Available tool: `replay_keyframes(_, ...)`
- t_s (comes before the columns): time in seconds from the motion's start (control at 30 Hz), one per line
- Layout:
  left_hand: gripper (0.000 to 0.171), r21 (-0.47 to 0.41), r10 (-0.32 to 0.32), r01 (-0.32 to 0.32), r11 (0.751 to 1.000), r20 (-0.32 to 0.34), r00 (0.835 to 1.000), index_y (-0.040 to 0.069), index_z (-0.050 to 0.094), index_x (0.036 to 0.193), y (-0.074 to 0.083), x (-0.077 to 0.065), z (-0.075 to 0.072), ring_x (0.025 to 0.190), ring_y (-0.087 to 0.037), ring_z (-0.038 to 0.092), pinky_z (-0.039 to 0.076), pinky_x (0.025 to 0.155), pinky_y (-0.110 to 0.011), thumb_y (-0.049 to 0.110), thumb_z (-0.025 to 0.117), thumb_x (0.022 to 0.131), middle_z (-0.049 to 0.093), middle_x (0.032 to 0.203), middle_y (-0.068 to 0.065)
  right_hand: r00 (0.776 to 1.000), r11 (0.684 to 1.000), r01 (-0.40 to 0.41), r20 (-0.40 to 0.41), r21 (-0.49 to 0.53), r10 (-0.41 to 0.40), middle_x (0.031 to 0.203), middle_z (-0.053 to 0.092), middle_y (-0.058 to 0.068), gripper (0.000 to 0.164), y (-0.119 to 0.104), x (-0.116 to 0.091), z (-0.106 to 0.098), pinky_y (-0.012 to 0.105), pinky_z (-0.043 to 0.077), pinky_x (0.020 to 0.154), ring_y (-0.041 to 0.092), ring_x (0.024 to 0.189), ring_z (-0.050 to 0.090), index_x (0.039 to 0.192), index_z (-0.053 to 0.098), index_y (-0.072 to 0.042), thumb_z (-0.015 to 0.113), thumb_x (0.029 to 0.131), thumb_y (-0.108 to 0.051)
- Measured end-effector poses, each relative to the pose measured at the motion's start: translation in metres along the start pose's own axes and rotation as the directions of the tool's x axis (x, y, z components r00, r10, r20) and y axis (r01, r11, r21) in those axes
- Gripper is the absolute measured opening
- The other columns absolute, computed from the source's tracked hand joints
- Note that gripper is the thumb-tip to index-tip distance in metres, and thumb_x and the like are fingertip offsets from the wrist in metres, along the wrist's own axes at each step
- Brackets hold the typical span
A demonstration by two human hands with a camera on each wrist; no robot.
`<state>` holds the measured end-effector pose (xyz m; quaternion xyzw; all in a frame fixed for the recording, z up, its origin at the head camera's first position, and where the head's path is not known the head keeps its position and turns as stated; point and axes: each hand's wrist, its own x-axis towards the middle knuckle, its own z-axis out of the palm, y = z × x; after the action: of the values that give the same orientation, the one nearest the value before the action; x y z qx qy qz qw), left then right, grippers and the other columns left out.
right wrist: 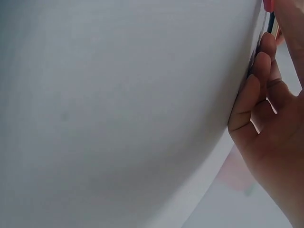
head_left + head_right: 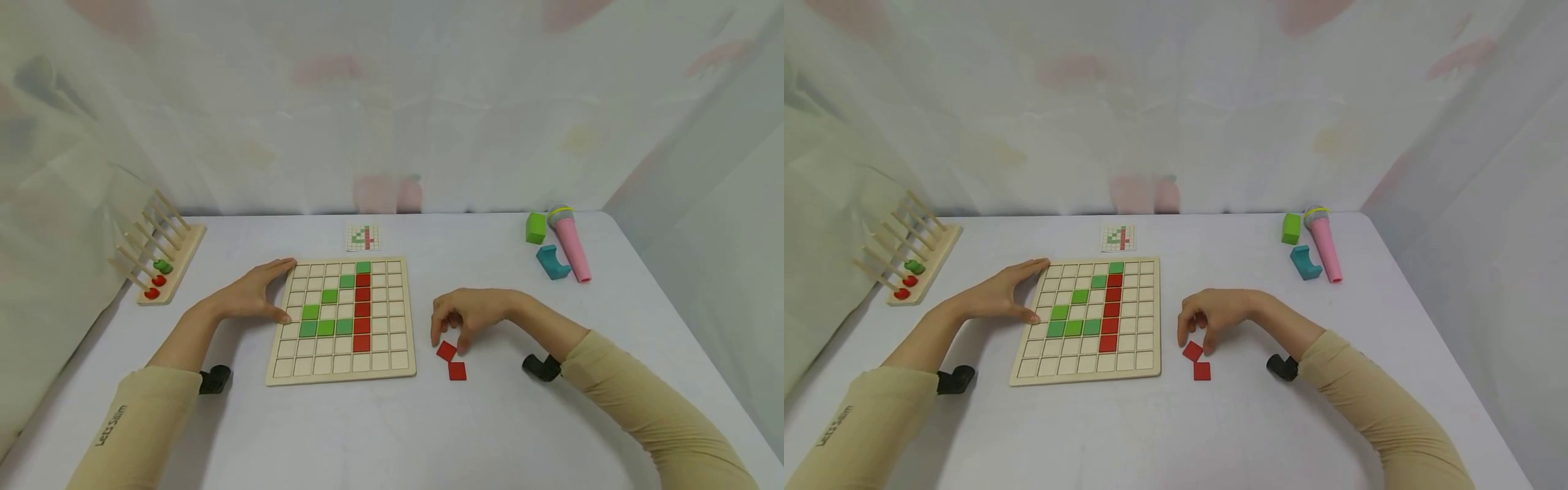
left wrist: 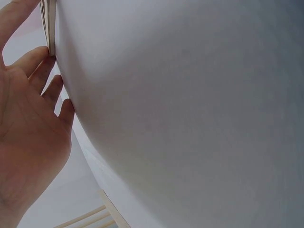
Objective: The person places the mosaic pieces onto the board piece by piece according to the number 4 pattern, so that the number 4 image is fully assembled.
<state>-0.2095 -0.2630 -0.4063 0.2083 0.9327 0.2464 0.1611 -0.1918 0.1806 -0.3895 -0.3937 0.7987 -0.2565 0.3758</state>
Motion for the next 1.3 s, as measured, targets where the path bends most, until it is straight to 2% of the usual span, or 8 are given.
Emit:
replay_keyframes(0.5, 0.121, 0.003, -0.006, 0.006, 1.0, 0.001, 1.0, -0.002, 0.022, 0.156, -0.001, -0.0016, 0.0021, 0.15, -0.052, 0.013, 0.013, 0.12, -0.068, 0.04, 0.089, 0.065, 0.021, 0.163, -0.026, 1.0, 0.998, -0.016, -0.014, -0.058, 0.015, 0.097, 0.059, -0.003, 0.029, -0.0038, 0.003, 0.0042, 0.022, 0.049, 0.076, 0.013, 0.092, 0.055, 0.095, 0.075, -0.03, 0.084, 0.074, -0.013)
replay_keyframes(0.7, 0.121, -0.001, -0.006, 0.006, 1.0, -0.001, 1.0, -0.001, 0.022, 0.156, -0.0018, -0.0017, 0.0028, 0.15, -0.051, 0.013, 0.013, 0.12, -0.068, 0.041, 0.089, 0.065, 0.02, 0.163, -0.026, 0.999, 0.997, -0.011, -0.033, -0.077, 0.008, 0.096, 0.06, -0.003, 0.027, -0.0031, 0.0026, 0.0035, 0.022, 0.049, 0.075, 0.012, 0.088, 0.055, 0.095, 0.073, -0.028, 0.082, 0.076, -0.011)
replay_keyframes(1.03, 0.12, 0.006, -0.016, 0.016, 1.0, 0.0, 1.0, 0.0, 0.022, 0.156, 0.0008, -0.0014, 0.0009, 0.151, -0.051, 0.012, 0.013, 0.12, -0.069, 0.041, 0.088, 0.065, 0.02, 0.163, -0.025, 0.991, 0.999, -0.04, -0.127, -0.023, 0.037, 0.081, 0.064, -0.005, 0.022, -0.0003, 0.0035, 0.0015, 0.024, 0.051, 0.068, 0.011, 0.075, 0.058, 0.087, 0.068, -0.021, 0.078, 0.077, -0.004)
replay_keyframes(1.3, 0.12, 0.01, -0.023, 0.023, 1.0, 0.007, 1.0, 0.0, 0.021, 0.156, 0.0032, -0.001, -0.0005, 0.151, -0.05, 0.012, 0.012, 0.12, -0.068, 0.041, 0.088, 0.065, 0.019, 0.164, -0.025, 0.988, 0.999, 0.006, -0.152, 0.045, 0.001, 0.086, 0.071, 0.003, 0.016, -0.0025, 0.006, -0.0055, 0.024, 0.053, 0.073, 0.01, 0.076, 0.06, 0.088, 0.068, -0.015, 0.073, 0.083, -0.001)
